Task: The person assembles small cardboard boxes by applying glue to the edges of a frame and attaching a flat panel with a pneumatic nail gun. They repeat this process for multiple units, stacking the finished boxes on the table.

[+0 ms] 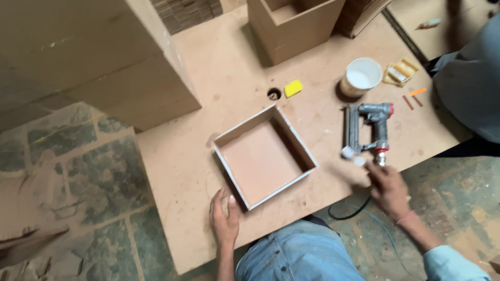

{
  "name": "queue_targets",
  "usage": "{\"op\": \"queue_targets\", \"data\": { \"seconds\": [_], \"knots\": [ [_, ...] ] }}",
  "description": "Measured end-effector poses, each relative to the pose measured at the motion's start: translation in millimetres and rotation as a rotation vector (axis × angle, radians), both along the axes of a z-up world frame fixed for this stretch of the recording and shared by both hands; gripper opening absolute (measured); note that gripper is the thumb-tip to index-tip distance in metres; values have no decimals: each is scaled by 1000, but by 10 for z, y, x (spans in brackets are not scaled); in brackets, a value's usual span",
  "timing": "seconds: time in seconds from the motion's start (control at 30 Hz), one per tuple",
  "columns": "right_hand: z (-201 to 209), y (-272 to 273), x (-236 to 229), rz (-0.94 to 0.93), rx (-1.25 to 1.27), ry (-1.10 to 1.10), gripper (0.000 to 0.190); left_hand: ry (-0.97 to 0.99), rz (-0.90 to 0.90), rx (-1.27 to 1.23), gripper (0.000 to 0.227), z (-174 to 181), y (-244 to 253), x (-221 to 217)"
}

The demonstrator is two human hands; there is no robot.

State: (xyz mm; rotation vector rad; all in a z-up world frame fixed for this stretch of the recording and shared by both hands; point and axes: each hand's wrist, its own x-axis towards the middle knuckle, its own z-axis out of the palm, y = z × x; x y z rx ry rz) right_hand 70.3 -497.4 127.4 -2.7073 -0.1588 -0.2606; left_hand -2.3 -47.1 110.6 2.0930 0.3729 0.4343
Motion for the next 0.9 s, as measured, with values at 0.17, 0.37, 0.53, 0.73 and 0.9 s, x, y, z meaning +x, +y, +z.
{"op": "queue_targets", "data": {
  "seconds": [0.17,0.37,0.53,0.73,0.9],
  "knots": [
    [267,-704,1259,16,-94,-173,27,234,172,-71,52,62,-283,348],
    [453,-599,2999,177,-510,140,20,343,201,323,48,-53,-287,479],
    [505,-233,3995,272,-689,-59,19,373,247,353,45,-448,-19,356],
    [1267,-201,5688,109,-657,-781,59,-2,538,271,45,-1031,8,188],
    [1175,-248,6097,68,-911,-568,32,-183,593,458,41,-899,-54,179]
  ]
}}
